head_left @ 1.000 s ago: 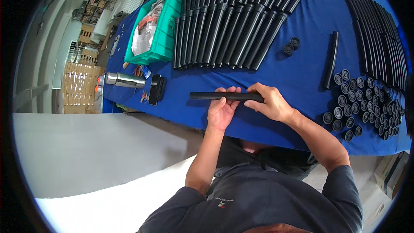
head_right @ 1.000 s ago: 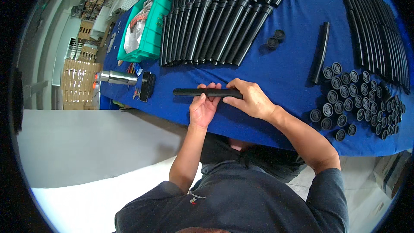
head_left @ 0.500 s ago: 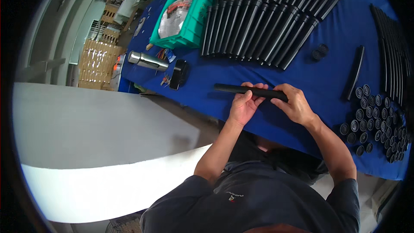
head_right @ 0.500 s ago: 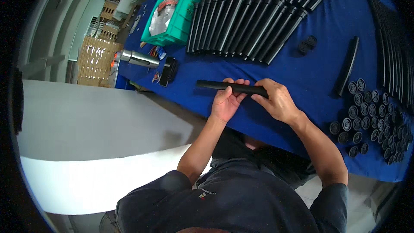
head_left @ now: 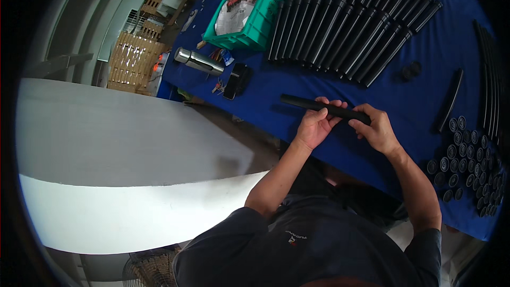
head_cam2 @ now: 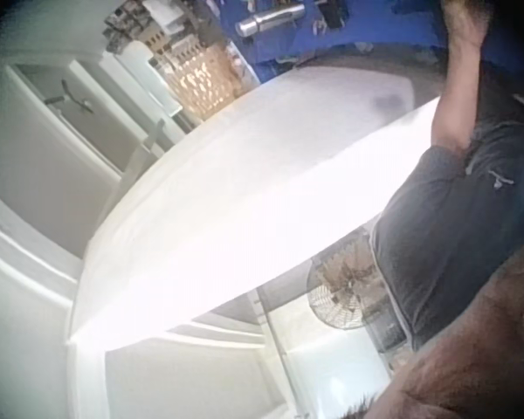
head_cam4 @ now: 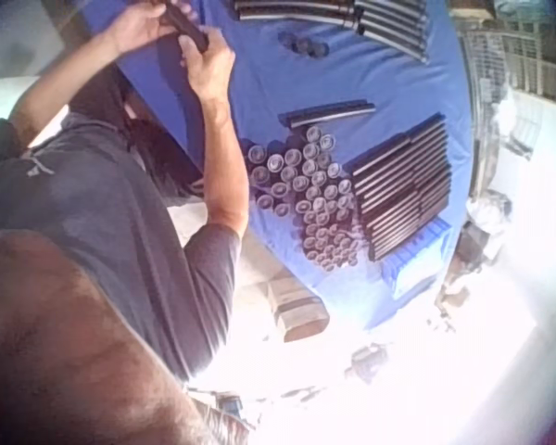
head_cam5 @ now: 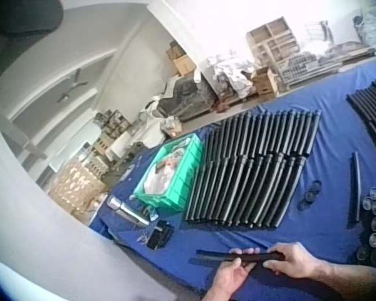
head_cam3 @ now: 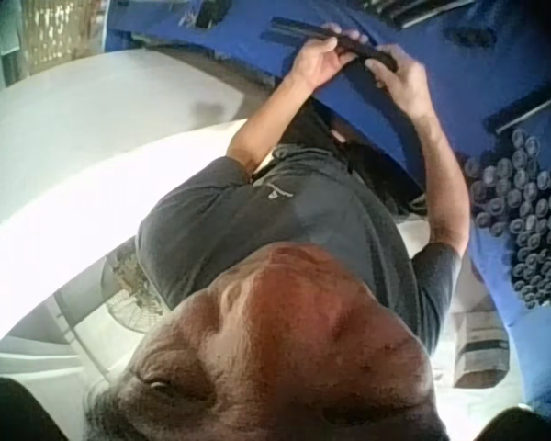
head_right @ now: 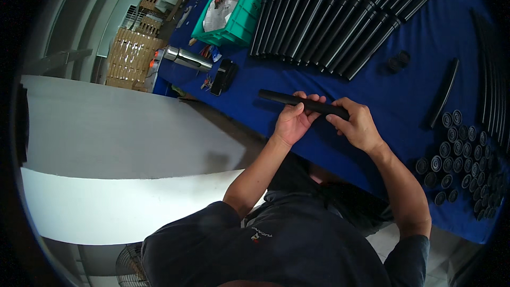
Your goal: Fitting end caps onto black plastic tubes at an assembly station.
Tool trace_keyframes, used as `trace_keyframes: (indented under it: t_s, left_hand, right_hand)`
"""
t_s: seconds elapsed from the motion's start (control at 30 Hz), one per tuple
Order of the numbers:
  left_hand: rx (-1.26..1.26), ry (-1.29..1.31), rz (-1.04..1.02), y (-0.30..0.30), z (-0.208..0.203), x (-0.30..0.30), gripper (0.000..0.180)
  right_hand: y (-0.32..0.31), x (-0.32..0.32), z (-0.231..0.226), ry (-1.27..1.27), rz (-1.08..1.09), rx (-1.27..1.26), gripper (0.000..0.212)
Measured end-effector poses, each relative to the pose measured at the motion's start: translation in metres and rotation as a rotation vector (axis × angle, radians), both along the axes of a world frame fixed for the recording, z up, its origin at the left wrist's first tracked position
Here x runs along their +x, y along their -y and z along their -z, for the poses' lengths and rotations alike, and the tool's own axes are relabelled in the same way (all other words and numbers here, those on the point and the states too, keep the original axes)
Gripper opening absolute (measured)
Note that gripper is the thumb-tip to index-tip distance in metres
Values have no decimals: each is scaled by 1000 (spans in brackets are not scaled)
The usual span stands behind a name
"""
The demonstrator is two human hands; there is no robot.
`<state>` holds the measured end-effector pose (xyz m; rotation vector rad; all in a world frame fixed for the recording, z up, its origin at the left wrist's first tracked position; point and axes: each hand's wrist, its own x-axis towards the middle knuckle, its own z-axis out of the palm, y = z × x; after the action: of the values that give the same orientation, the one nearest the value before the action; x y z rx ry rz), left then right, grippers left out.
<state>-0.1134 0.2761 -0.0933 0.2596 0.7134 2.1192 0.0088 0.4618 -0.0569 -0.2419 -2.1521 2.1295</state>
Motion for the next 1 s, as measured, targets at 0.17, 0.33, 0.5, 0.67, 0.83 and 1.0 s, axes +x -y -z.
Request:
trace_keyframes:
  t_s: [0.17,0.33,0.5,0.67,0.83,1.0]
  left_hand:
    - [-26,-16,-12,1,0,2,26]
    - [-96,38,3,-3,-7,5,25]
    - [-12,-6,1,2,0,-1,23]
    - [-30,24,6,-2,-1,2,21]
    - [24,16,33,2,5,-1,23]
    - [-41,49,-4,-4,-4,4,20]
  right_hand:
    - [1,2,0,-34,9,48,24]
    - [0,-2,10,-539,201,697,23]
    - [-2,0,-3,-200,53,296,25]
    - [-1,4,5,-145,61,223,26]
    - [0,4,-3,-41,36,133,26]
    - [0,4,7,-392,141,519,27]
